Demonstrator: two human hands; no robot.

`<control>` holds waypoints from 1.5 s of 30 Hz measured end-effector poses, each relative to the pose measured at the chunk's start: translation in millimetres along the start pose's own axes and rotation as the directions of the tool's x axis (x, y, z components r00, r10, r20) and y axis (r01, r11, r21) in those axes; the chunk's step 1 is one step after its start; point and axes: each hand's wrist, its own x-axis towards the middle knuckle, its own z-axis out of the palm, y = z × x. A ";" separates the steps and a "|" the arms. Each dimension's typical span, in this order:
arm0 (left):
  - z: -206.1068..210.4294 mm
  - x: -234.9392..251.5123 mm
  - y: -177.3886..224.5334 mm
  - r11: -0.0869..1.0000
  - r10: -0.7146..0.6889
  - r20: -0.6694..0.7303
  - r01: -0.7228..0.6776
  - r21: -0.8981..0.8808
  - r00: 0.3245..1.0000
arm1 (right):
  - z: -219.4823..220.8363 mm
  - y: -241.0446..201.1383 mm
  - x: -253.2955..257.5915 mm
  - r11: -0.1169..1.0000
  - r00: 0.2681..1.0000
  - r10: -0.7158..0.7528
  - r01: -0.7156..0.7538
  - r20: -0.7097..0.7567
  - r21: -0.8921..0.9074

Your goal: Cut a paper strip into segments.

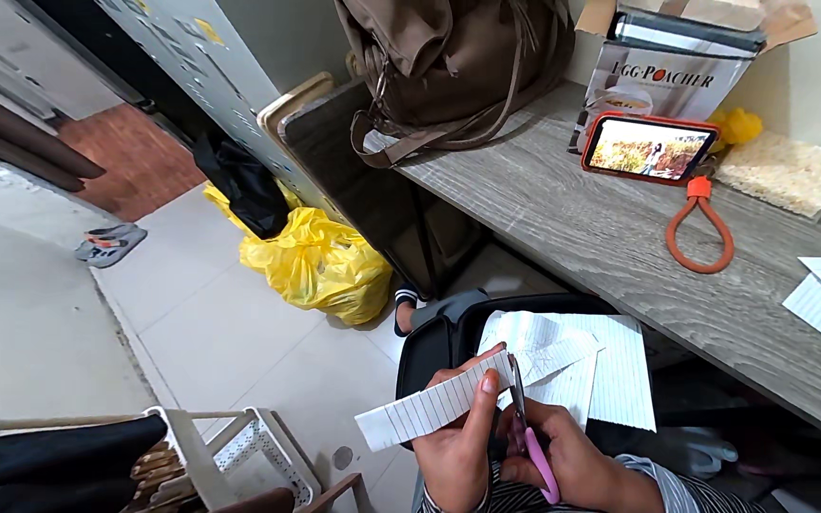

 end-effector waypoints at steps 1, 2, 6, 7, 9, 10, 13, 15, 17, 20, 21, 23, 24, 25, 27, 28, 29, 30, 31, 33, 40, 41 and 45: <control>-0.2 -0.3 -0.3 1.000 0.001 -0.008 -0.001 0.004 1.000 | 0.1 0.7 -0.2 1.000 1.000 -0.011 0.011 -0.015 0.000; -0.3 -0.4 -0.4 1.000 0.004 -0.012 -0.004 0.005 1.000 | 0.1 2.5 -0.6 1.000 0.999 -0.027 0.027 -0.026 0.006; 0.0 -0.1 0.4 1.000 0.002 -0.012 -0.002 -0.002 1.000 | -0.1 5.6 -1.6 0.998 0.998 -0.049 0.050 -0.042 0.028; 0.0 -0.1 0.3 1.000 0.000 -0.012 0.000 0.000 1.000 | -0.1 5.8 -1.6 0.998 0.998 -0.047 0.048 -0.042 0.033; -0.3 -0.1 -0.2 1.000 0.004 -0.009 -0.004 0.005 1.000 | 0.2 4.3 -1.3 0.999 0.999 -0.024 0.025 -0.033 0.037; -0.2 -0.2 0.0 1.000 0.006 -0.008 -0.005 0.012 1.000 | 0.4 2.5 -1.1 1.000 1.000 -0.006 0.006 -0.017 0.030; 0.9 -1.1 0.3 1.000 0.003 0.011 -0.003 -0.002 1.000 | 1.1 1.1 -1.1 1.000 1.000 0.009 -0.009 0.022 0.011; 0.3 -0.7 -0.4 1.000 0.008 0.011 -0.008 0.002 1.000 | 0.6 1.1 -0.9 1.000 1.000 0.005 -0.005 0.030 0.008; -0.5 -0.3 -0.5 1.000 0.005 0.004 -0.005 0.008 1.000 | 0.1 0.3 -0.6 1.000 1.000 0.012 -0.012 0.025 0.004; -1.3 -0.5 -0.7 1.000 0.008 -0.003 -0.008 0.006 1.000 | 1.4 2.9 -1.4 1.000 1.000 -0.007 0.007 -0.023 -0.004; -1.6 -0.6 -0.7 1.000 0.009 -0.006 -0.009 0.004 1.000 | 1.5 4.1 -1.7 1.000 0.999 -0.019 0.019 -0.034 -0.003; -2.2 -0.7 -0.8 1.000 0.008 -0.008 -0.008 0.001 1.000 | 1.8 6.0 -1.7 0.999 0.998 -0.040 0.040 -0.048 0.006; -2.6 -0.5 -0.9 1.000 0.008 -0.008 -0.008 0.000 1.000 | 1.9 6.5 -1.6 0.999 0.998 -0.046 0.047 -0.049 0.011; -2.8 -0.4 -1.1 1.000 0.009 -0.007 -0.009 0.001 1.000 | 1.9 6.6 -1.5 0.999 0.998 -0.051 0.051 -0.049 0.016; -2.4 -0.6 -0.7 1.000 0.002 -0.008 -0.002 -0.005 1.000 | 2.1 5.1 -1.3 0.999 0.999 -0.034 0.035 -0.040 0.027; -2.1 -0.7 -0.7 1.000 0.004 -0.003 -0.004 -0.002 1.000 | 2.0 3.2 -1.2 0.999 1.000 -0.016 0.016 -0.023 0.029; -1.6 -0.7 -0.4 1.000 0.002 0.006 -0.002 -0.001 1.000 | 1.8 1.2 -1.0 1.000 1.000 0.003 -0.003 0.001 0.029; -0.9 -0.7 -0.3 1.000 -0.001 0.013 0.001 -0.006 1.000 | 1.7 0.2 -0.9 0.999 1.000 0.014 -0.015 0.017 0.031; 0.0 -0.9 -0.1 1.000 -0.006 0.013 0.006 -0.010 1.000 | 1.8 0.0 -0.9 0.999 1.000 0.019 -0.020 0.022 0.032; -0.4 -0.7 -0.6 1.000 0.000 0.013 0.001 -0.007 1.000 | 1.6 0.1 -0.2 0.999 1.000 0.020 -0.021 0.024 0.030; -2.2 -0.9 -0.6 1.000 0.005 -0.008 -0.005 0.007 1.000 | 1.8 6.5 -1.7 0.998 0.998 -0.050 0.052 -0.044 0.034; -2.4 -1.0 -0.7 1.000 0.003 -0.004 -0.003 0.001 1.000 | 1.7 6.8 -1.9 0.998 0.998 -0.052 0.054 -0.047 0.038; -1.7 -1.7 -0.5 1.000 -0.011 0.009 0.011 -0.012 1.000 | 2.5 2.6 -1.9 0.999 1.000 0.000 0.000 -0.001 0.042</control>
